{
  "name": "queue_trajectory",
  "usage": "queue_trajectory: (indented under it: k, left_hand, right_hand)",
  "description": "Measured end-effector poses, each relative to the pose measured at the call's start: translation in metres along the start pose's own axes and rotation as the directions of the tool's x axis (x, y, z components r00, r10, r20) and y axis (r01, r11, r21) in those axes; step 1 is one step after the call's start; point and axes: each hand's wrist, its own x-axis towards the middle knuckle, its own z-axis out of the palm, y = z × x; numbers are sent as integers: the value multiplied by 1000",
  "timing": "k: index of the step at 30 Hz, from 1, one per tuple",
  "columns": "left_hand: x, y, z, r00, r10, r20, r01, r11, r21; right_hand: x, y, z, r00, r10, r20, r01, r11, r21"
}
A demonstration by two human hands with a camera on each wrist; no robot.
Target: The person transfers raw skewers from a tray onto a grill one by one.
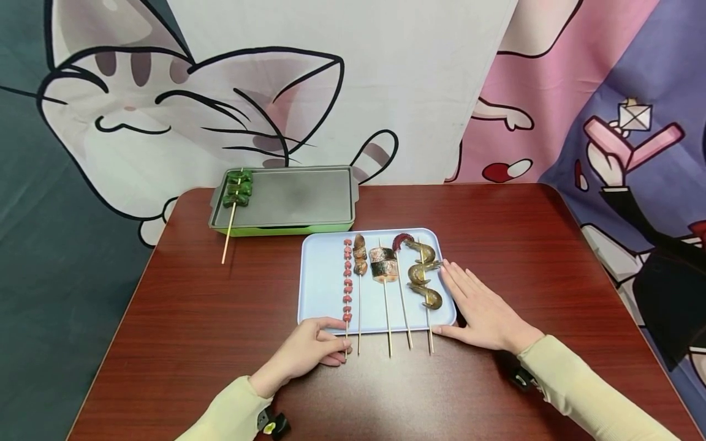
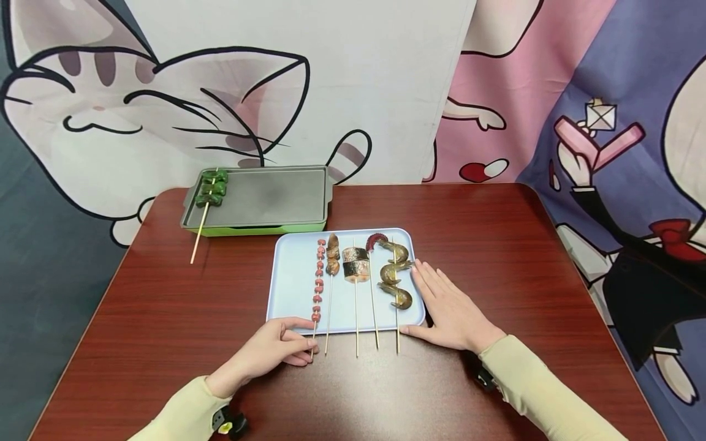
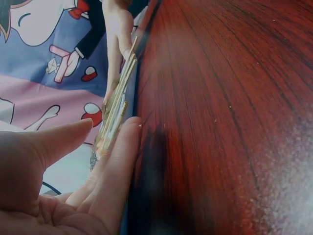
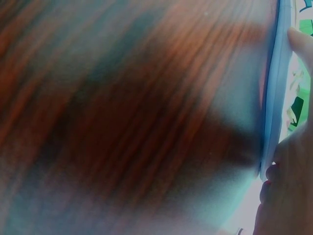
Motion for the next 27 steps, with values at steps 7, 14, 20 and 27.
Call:
queue_trajectory:
  k: [7, 14, 20, 27]
  left_hand:
    - [1, 0, 2, 999, 28, -38, -29, 999, -21]
    - [2, -1, 4, 997, 39, -63, -41, 999, -24]
    - [1, 1, 3, 996, 50, -71, -51, 999, -10]
    - [-2, 2, 3, 997, 37, -70, -39, 999, -26]
  right_hand:
    - [0, -1, -2, 1000, 11, 18, -11, 1000, 0]
    - [0, -1, -2, 1000, 13, 20, -13, 1000, -5]
    - [0, -2, -1, 1000, 16, 18, -16, 1000, -3]
    - [1, -1, 0, 1000, 13, 8, -13, 1000, -3]
